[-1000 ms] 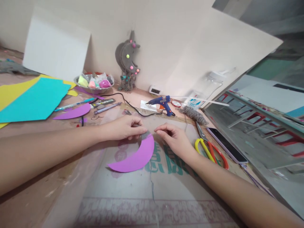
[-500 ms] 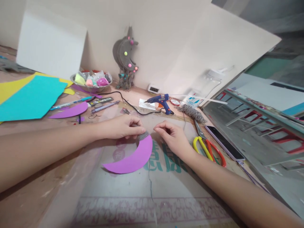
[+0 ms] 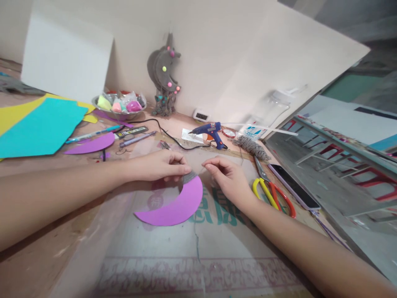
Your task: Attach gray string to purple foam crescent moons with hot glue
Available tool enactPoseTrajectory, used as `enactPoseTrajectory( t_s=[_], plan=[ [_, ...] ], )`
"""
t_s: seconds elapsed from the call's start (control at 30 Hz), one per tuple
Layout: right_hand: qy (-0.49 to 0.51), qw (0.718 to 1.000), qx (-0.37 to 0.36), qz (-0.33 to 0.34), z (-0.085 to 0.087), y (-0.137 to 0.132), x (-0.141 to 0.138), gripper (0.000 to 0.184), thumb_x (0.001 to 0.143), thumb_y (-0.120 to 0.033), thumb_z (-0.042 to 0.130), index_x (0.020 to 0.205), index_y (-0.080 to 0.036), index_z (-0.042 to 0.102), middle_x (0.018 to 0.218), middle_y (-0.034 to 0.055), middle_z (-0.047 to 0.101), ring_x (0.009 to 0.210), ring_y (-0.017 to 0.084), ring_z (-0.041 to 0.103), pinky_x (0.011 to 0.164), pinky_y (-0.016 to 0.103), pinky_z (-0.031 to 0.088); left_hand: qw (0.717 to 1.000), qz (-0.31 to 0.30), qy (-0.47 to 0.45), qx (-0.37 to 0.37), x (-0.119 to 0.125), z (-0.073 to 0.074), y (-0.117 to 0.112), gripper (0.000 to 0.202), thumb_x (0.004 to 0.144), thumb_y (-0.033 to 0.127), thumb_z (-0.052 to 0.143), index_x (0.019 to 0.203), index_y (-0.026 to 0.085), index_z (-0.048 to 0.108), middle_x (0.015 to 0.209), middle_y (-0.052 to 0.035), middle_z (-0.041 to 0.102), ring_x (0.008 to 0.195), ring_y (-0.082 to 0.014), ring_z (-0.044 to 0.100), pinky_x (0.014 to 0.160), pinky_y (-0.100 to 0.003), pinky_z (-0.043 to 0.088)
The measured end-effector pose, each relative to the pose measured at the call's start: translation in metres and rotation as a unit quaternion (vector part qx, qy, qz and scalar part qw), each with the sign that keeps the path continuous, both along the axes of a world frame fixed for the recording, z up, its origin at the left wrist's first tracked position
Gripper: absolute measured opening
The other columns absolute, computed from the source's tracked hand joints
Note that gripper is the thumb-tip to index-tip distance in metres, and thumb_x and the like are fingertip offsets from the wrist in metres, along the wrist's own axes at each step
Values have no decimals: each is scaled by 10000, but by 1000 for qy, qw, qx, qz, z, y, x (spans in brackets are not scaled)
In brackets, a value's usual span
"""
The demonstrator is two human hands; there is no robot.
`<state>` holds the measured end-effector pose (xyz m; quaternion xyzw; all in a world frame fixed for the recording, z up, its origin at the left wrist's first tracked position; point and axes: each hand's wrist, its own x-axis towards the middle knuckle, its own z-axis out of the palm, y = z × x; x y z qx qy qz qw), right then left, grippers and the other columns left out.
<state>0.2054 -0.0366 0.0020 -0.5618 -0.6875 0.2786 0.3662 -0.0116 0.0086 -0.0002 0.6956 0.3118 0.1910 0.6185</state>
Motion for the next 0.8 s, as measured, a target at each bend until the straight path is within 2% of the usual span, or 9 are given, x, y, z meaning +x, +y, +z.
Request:
enactPoseTrajectory(
  t_s=[0.07,0.13,0.2,0.27,0.4,0.5,0.63,0.7,0.8],
  plan=[
    [34,999,-31,11,3,0,2,266,852,-379,519,1052,-234,616,828,22,631,564,120,509,537,278,428,1000,-3,-16,-13,0,0,0,278,808,441,587,733,177,539,545,29,497,418,-63,412,352,-158,309],
    [84,995,-36,27,7,-2,3,326,859,-400,511,1150,-260,556,1052,47,632,532,96,490,519,280,444,999,-12,-24,-17,0,-1,1,282,820,449,570,735,183,525,526,40,463,423,-67,407,360,-159,307],
    [132,989,-34,57,12,-5,3,322,871,-423,497,1155,-277,531,1245,55,564,496,68,460,510,282,459,1000,-18,-23,-6,0,-2,2,282,829,451,556,741,185,516,524,44,452,429,-68,405,370,-159,307],
    [158,982,-49,91,15,-10,1,312,892,-438,465,1158,-283,518,1309,55,525,482,56,455,499,277,465,1000,-20,-15,15,0,-3,3,285,837,449,544,747,180,518,524,45,458,428,-62,397,384,-161,308],
    [158,974,-94,131,13,-17,-6,335,887,-422,494,1188,-275,496,1234,56,567,498,51,477,496,253,462,998,-18,4,55,0,-3,4,304,830,465,547,753,170,539,550,34,502,428,-59,416,396,-170,320],
    [167,970,-120,129,8,-16,-9,383,824,-392,589,1171,-252,507,1016,35,624,559,75,520,482,224,445,998,-11,18,54,0,-1,4,316,815,482,558,756,172,540,569,28,527,429,-65,433,375,-169,319],
    [149,969,-144,133,3,-12,-10,244,779,-326,638,975,-187,602,675,-28,578,569,82,522,553,221,452,998,-10,18,61,-1,-2,5,322,810,485,567,767,167,544,570,31,534,435,-64,440,387,-166,330],
    [137,970,-153,128,2,-11,-10,162,780,-309,629,870,-174,619,637,-34,567,554,74,509,559,217,443,997,-8,5,75,-1,-3,6,309,819,464,566,764,160,545,570,31,543,444,-59,450,415,-168,343],
    [125,973,-156,117,1,-11,-11,135,780,-306,622,801,-173,618,618,-38,559,539,68,496,539,209,424,997,-7,0,80,0,-5,7,304,823,456,561,758,160,537,550,39,538,439,-58,446,432,-172,343]
  ],
)
